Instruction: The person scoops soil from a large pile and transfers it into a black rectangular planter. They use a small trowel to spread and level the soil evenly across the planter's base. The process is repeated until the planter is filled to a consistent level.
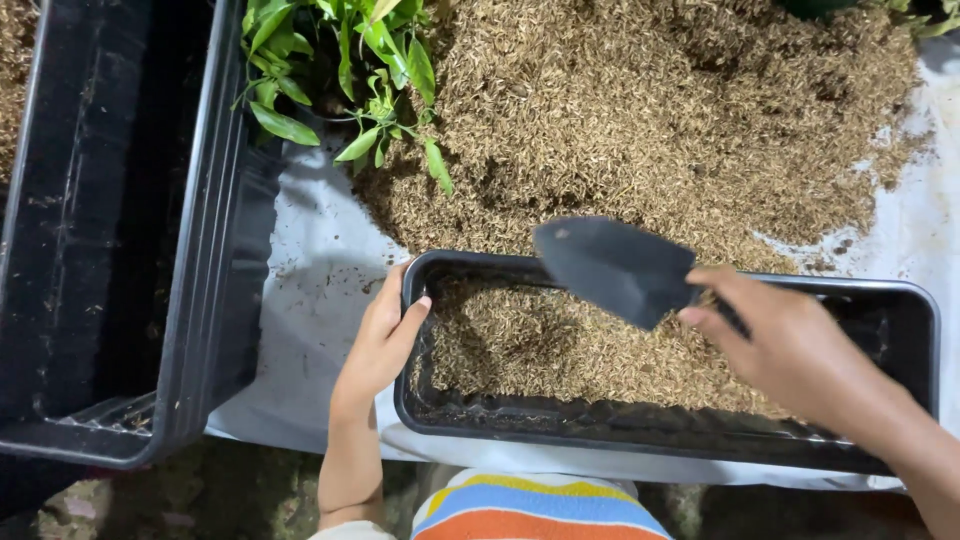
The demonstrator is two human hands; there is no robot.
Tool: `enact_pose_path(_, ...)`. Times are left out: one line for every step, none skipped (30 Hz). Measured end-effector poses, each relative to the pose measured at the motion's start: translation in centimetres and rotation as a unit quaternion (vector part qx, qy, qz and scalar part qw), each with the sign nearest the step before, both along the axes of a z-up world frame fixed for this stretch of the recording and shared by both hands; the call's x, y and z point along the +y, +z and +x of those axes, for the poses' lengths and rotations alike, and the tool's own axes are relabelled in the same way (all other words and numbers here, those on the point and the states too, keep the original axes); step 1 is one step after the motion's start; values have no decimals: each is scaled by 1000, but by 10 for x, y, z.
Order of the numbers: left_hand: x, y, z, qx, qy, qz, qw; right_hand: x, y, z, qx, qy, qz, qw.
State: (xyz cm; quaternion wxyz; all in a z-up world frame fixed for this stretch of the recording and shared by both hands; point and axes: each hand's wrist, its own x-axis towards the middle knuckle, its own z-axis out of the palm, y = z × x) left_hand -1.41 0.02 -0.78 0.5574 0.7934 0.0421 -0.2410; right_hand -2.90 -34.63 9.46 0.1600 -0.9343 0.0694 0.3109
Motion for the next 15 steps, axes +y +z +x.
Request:
enact_pose_path(1, -3, 0, 0, -2, -2, 1000, -13, -6, 1, 0, -2, -2, 1000)
enact_pose_path(2, -7, 0, 6, 23, -11, 1000, -27, -12, 2, -47, 4, 10, 999)
enact_pose_path(3, -10, 1, 12, 48, -20, 999, -41, -17, 3, -93, 9, 20, 995)
enact_pose_path(4, -8, 1, 11, 44, -21, 999, -56, -20, 5, -94, 6, 20, 995)
enact_pose_path(5, -7, 1, 41, 91, -62, 993, -70, -22, 6, -90, -30, -4, 996)
enact_pose_path(6, -5, 0, 70, 139, -102, 983, -84, -25, 8, -86, -64, -27, 994)
enact_pose_path(12, -7, 0, 69, 138, -101, 983, -114, -42, 6, -87, -65, -27, 994)
enact_pose_path(18, -10, 0, 51, 146, -94, 983, -143, -60, 4, -134, -139, 61, 979)
enact_pose_path(24, -12, -1, 32, 155, -86, 984, -171, -78, 2, -178, -211, 148, 950)
enact_pose_path(29, -12, 0, 32, 154, -86, 984, -219, -112, 6, -179, -212, 148, 949)
enact_pose_path(34, -12, 0, 8, 165, -81, 983, -267, -143, 2, -218, -216, 135, 942)
enact_pose_path(39, -12, 1, -16, 175, -77, 981, -315, -169, -8, -258, -219, 122, 933)
enact_pose_path(41, -10, 1, -18, 173, -77, 982, -335, -181, -7, -259, -221, 121, 932)
enact_pose_path(43, -9, 2, -31, 171, -64, 983, -354, -192, -8, -257, -229, 118, 932)
enact_pose_path(45, -8, 3, -44, 168, -50, 983, -372, -202, -12, -255, -237, 114, 931)
